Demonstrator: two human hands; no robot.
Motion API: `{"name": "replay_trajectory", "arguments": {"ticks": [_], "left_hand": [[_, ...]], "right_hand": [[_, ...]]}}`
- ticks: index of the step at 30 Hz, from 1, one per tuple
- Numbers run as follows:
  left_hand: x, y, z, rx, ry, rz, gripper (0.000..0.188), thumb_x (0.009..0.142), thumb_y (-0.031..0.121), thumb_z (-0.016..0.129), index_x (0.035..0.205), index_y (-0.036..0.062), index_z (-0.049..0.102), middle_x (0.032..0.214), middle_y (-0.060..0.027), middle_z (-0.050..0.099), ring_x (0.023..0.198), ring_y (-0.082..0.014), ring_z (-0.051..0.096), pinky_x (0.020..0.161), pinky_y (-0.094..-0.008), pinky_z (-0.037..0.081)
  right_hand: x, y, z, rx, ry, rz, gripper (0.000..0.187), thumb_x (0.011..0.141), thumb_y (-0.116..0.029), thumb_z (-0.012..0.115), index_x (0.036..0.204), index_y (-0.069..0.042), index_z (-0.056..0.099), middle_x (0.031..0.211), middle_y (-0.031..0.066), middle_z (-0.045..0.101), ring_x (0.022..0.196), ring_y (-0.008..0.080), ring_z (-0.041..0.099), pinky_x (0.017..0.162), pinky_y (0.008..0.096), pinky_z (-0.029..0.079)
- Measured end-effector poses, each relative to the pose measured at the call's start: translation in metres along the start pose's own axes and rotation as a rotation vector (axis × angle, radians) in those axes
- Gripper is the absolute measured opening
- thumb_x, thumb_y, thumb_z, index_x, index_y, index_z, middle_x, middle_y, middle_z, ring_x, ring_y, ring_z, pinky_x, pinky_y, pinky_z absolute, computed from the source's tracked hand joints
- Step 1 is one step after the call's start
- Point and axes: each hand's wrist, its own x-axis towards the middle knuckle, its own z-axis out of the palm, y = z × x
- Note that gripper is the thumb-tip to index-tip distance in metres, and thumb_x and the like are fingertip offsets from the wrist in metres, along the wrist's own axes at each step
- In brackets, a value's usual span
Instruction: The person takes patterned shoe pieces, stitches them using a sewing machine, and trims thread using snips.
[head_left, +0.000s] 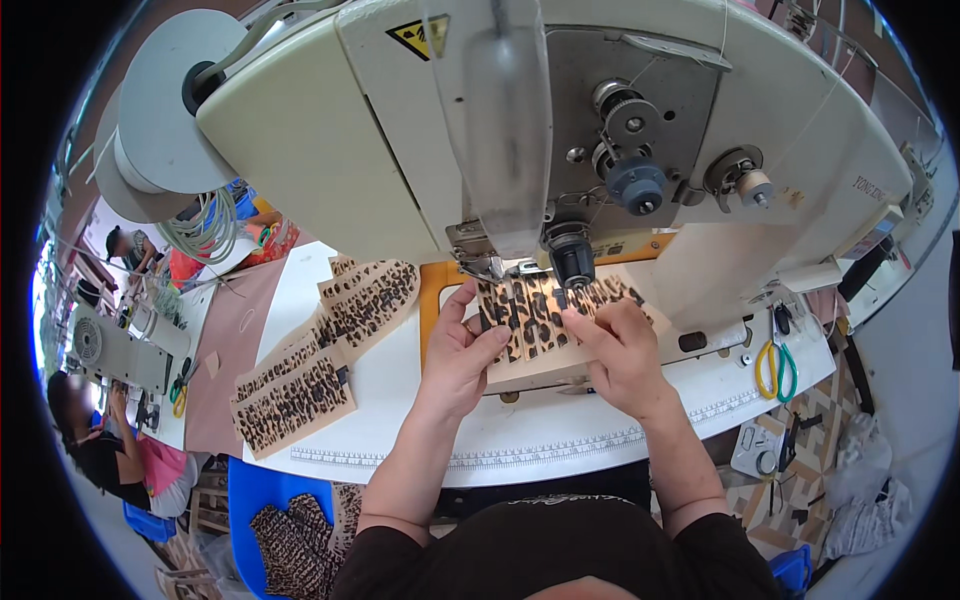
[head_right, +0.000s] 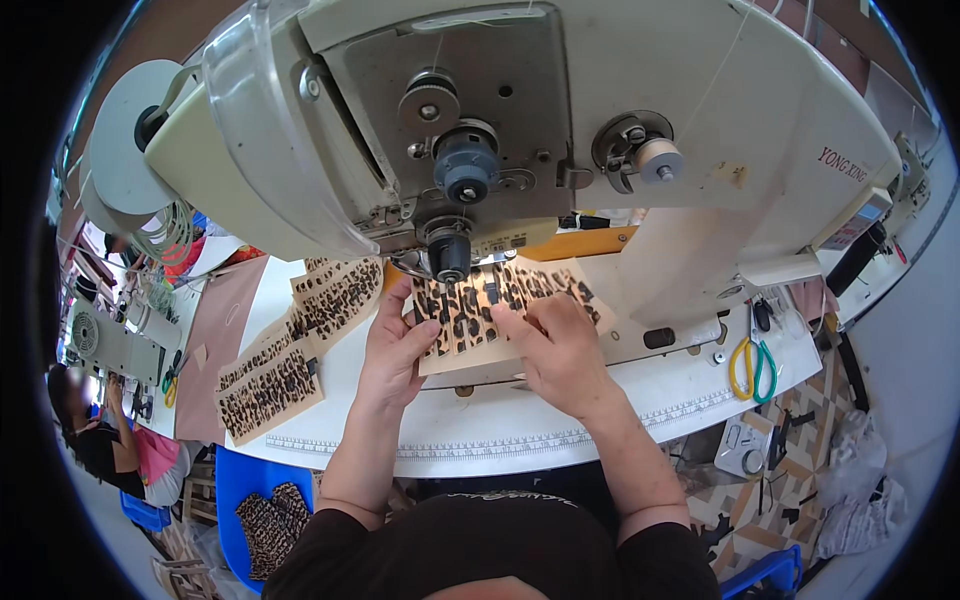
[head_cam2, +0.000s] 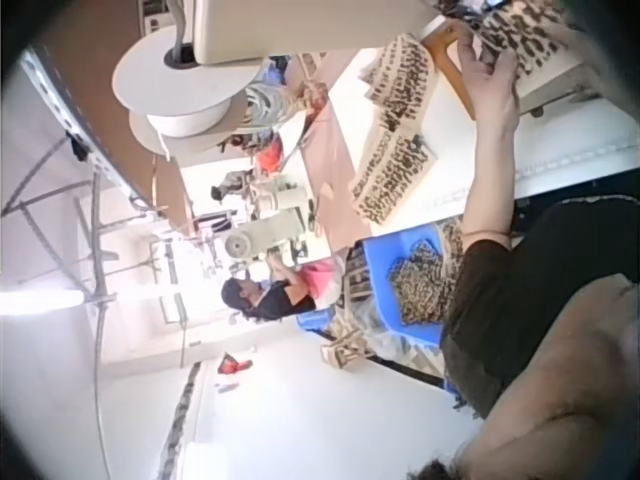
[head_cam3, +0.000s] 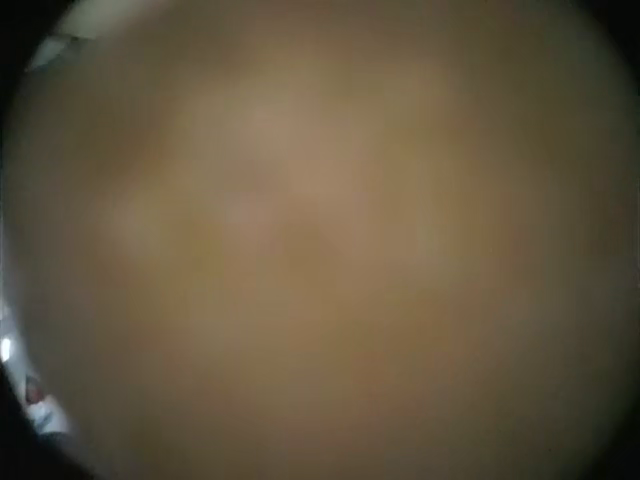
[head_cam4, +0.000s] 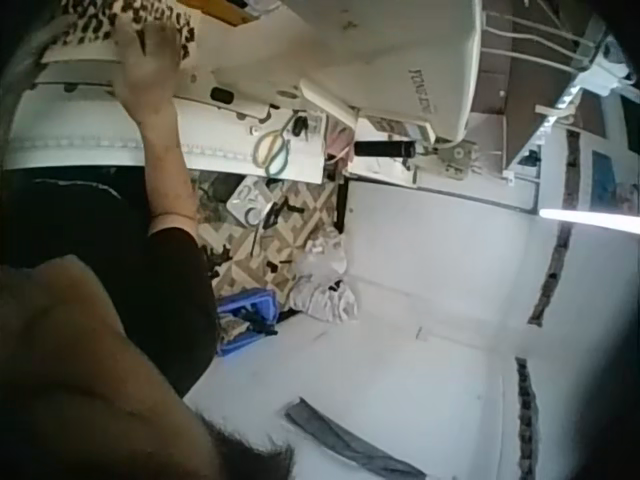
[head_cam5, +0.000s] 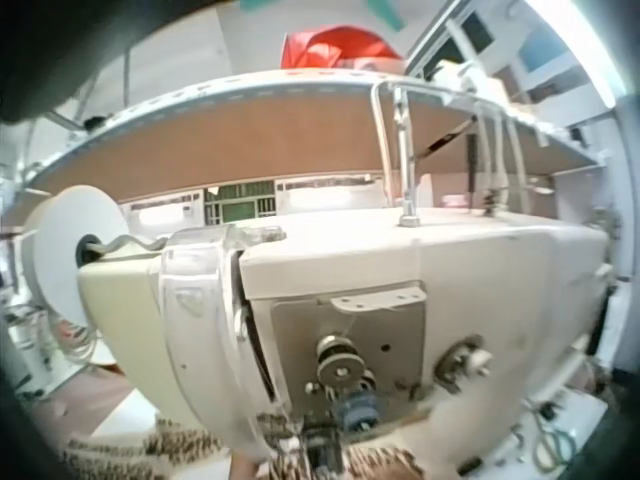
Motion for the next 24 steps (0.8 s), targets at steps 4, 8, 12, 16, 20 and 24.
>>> {"name": "replay_trajectory", "arguments": {"ticks": [4,8,12,16,20,24], "left_hand": [[0.001,0.001,-0.004,-0.009,-0.009,0.012,0.059,0.077,-0.007,0.052,0.127,0.0013,0.021,0.098,-0.0132,0.059,0.085,-0.0148,0.059,0.076,-0.0261,0.049],[0.002,0.001,-0.005,0.012,0.000,-0.020,0.058,0.077,-0.007,0.052,0.126,0.0007,0.023,0.098,-0.0127,0.059,0.086,-0.0149,0.059,0.076,-0.0261,0.049],[0.003,0.000,-0.006,0.020,-0.018,-0.004,0.056,0.077,-0.006,0.053,0.125,0.0000,0.025,0.097,-0.0123,0.059,0.087,-0.0148,0.059,0.076,-0.0257,0.049],[0.005,0.000,-0.007,0.003,-0.008,0.000,0.054,0.077,-0.005,0.054,0.124,-0.0001,0.027,0.097,-0.0123,0.059,0.087,-0.0144,0.059,0.077,-0.0254,0.049],[0.010,0.008,-0.008,0.038,0.010,-0.034,0.051,0.077,-0.003,0.056,0.121,0.0014,0.031,0.092,-0.0108,0.060,0.075,-0.0119,0.060,0.056,-0.0190,0.052],[0.011,0.012,-0.011,0.053,-0.024,-0.047,0.047,0.077,-0.002,0.057,0.118,0.0024,0.035,0.086,-0.0086,0.060,0.060,-0.0074,0.055,0.042,-0.0152,0.045]], "right_hand": [[0.004,-0.011,-0.009,-0.009,0.053,-0.070,0.048,0.056,0.007,0.053,0.101,-0.009,0.061,0.073,0.0054,0.045,0.062,0.0204,0.043,0.054,0.0315,0.036],[0.001,-0.013,-0.007,-0.020,0.098,-0.059,0.048,0.054,0.007,0.053,0.098,-0.009,0.062,0.070,0.0057,0.044,0.059,0.0200,0.042,0.050,0.0307,0.036],[0.001,-0.014,-0.007,0.004,0.118,-0.002,0.047,0.055,0.008,0.052,0.098,-0.008,0.062,0.070,0.0059,0.045,0.060,0.0198,0.043,0.050,0.0298,0.036],[0.002,-0.009,-0.005,-0.018,0.116,-0.018,0.046,0.055,0.008,0.052,0.097,-0.008,0.063,0.073,0.0063,0.046,0.061,0.0199,0.044,0.050,0.0291,0.036],[0.006,-0.005,-0.002,-0.037,0.133,0.006,0.038,0.059,0.003,0.056,0.095,-0.007,0.062,0.073,0.0053,0.045,0.063,0.0204,0.045,0.054,0.0314,0.038],[0.009,-0.001,0.003,0.003,0.149,0.023,0.046,0.056,0.010,0.053,0.097,-0.007,0.062,0.076,0.0065,0.048,0.064,0.0202,0.045,0.052,0.0291,0.038]]}}
